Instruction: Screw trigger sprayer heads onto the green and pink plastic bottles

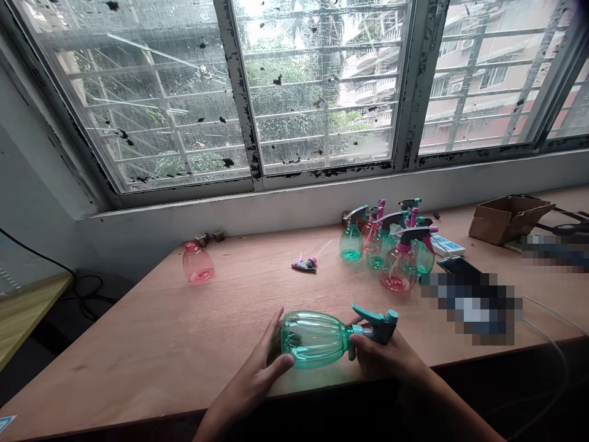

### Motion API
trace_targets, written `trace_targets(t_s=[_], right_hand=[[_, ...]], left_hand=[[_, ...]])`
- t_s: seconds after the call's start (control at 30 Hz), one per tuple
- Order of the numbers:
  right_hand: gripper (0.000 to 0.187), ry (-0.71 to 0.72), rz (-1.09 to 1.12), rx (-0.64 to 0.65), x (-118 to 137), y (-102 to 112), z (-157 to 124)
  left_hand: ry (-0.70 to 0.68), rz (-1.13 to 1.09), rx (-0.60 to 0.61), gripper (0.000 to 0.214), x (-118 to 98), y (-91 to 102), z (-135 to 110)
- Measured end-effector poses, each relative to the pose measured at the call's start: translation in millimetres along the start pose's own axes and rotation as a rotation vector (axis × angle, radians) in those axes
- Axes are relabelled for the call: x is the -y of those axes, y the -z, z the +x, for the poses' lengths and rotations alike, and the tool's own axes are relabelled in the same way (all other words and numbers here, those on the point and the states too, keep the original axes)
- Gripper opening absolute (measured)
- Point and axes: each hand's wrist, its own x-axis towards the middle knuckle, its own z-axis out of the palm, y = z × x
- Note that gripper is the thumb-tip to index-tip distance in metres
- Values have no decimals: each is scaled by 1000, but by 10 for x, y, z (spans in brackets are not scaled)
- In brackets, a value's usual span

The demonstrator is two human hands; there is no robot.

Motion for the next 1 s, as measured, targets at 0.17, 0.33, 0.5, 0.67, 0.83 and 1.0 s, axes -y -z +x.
trace_targets(t_s=[0.17, 0.33, 0.5, 0.67, 0.83, 1.0], right_hand=[[36, 0, -9, -25, 29, 4, 2], [36, -9, 4, -31, 24, 2, 9], [39, -21, -5, -16, 31, -11, 15], [36, -14, -4, -36, 38, -3, 16], [35, -19, -13, -28, 55, -14, 0], [39, -18, -30, -26, 78, -28, -2]], left_hand=[[-15, -61, 39, 82, -18, -12, -4], [-26, -93, 68, 98, -50, -39, -10], [-11, -38, 9, 84, -10, -2, 5], [-49, -29, 47, 83, -39, -31, 3], [-37, -18, 29, 99, -54, -37, -4], [13, 14, 23, 75, -29, 10, 7]])
